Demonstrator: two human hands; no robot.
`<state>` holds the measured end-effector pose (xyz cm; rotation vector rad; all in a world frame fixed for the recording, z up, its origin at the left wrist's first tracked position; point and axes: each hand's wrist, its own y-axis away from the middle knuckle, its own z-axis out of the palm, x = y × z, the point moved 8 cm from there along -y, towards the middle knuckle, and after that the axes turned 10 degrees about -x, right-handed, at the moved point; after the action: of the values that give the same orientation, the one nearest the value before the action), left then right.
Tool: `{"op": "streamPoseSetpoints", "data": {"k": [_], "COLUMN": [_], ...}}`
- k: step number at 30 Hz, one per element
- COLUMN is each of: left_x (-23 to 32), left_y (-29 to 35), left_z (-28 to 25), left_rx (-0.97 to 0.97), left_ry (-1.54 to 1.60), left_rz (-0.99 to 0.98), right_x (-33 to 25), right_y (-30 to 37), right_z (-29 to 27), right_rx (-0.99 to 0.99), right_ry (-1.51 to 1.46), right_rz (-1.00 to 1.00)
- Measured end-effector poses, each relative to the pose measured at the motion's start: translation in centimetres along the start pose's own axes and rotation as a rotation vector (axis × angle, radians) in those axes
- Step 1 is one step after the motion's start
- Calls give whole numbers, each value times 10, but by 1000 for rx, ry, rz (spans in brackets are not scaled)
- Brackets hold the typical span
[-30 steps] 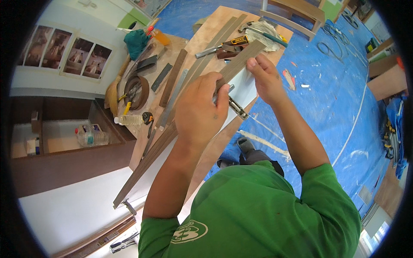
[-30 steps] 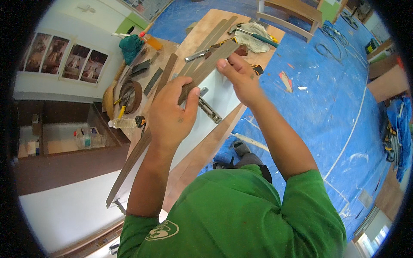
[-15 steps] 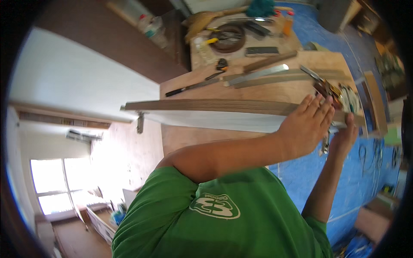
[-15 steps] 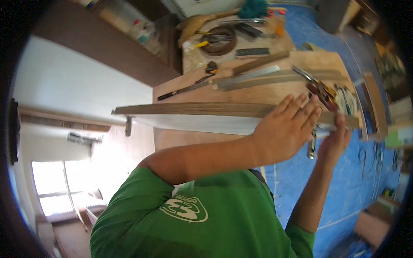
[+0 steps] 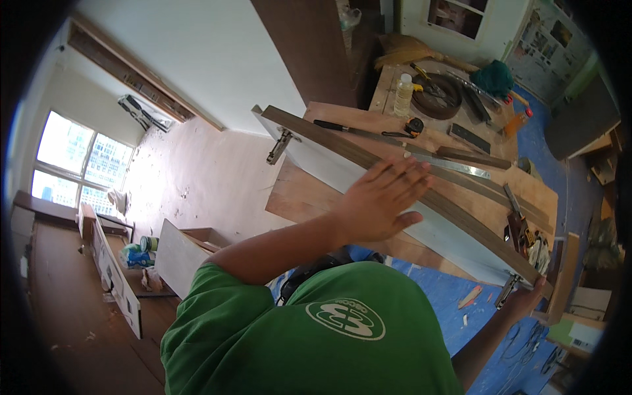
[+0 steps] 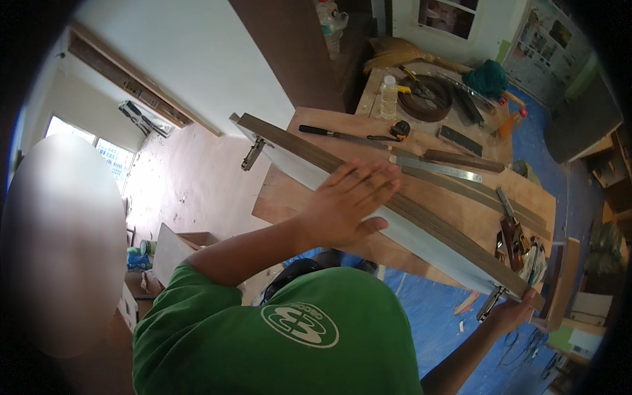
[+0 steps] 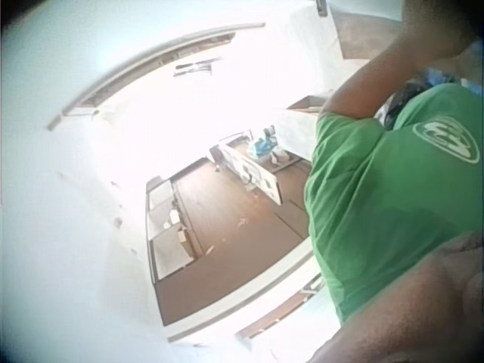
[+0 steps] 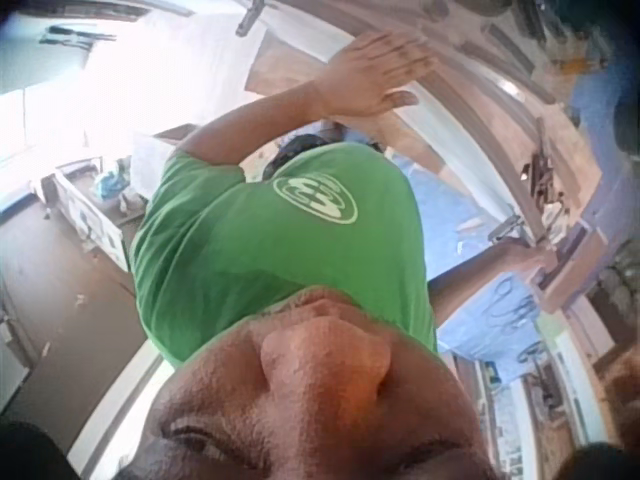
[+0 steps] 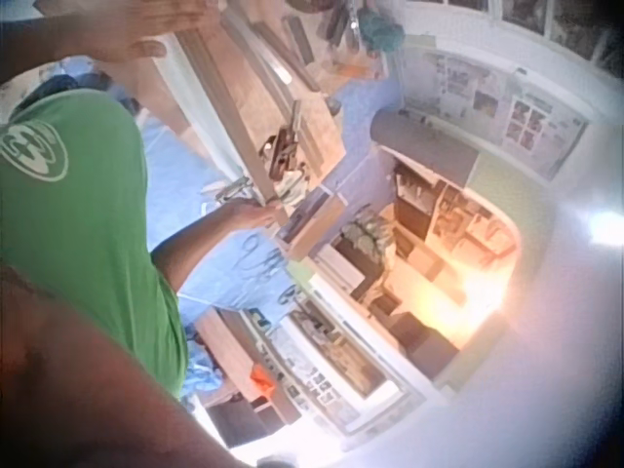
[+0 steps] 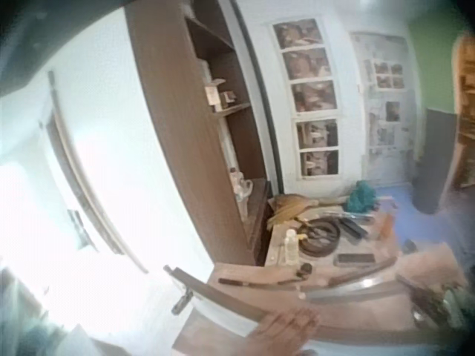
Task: The person aligns a metal corner bracket with a wooden trim piece on a workbench, then uses a hammer to tap the bracket into place. The person continues to adjust and secure the bracket along the trim.
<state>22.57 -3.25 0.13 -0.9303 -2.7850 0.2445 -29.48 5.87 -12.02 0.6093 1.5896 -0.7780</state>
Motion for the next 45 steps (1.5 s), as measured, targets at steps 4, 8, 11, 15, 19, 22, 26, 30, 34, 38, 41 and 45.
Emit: {"op": "streamPoseSetpoints", "data": {"k": [4, 8, 11, 15, 19, 22, 26, 30, 34, 38, 41, 45], "left_x": [-44, -87, -131, -178, -228, -250, -358, -376, -377, -368, -371, -381], "left_y": [25, 42, 63, 97, 109, 103, 190, 182, 184, 185, 188, 190], "left_z": [-14, -25, -36, -53, -45, -42, -35, -34, -21, -21, -26, -26], "left_rx": [70, 130, 163, 194, 159, -15, 339, 492, 631, 726, 763, 751], "left_ry": [-21, 7, 52, -63, -378, -205, 206, 481, 817, 831, 823, 837], "left_rz": [-111, -229, -386, -624, -715, -446, -708, -841, -928, -960, -950, -964], "right_x": [-46, -31, -41, -28, 39, 14, -34, -36, -49, -48, -42, -28], "right_y": [27, 15, 18, 15, -12, 10, 36, 44, 57, 58, 58, 63], "right_z": [35, 26, 24, 10, -19, -2, 45, 39, 40, 40, 43, 30], "right_rx": [47, -2, -34, -100, -199, -101, -157, -151, -151, -177, -248, -254], "right_ry": [-83, -60, 162, 830, -67, -153, -170, -234, -234, -330, -372, -393], "right_rz": [79, 50, 1, -457, -78, -42, -54, 6, 36, 39, 10, -213]}}
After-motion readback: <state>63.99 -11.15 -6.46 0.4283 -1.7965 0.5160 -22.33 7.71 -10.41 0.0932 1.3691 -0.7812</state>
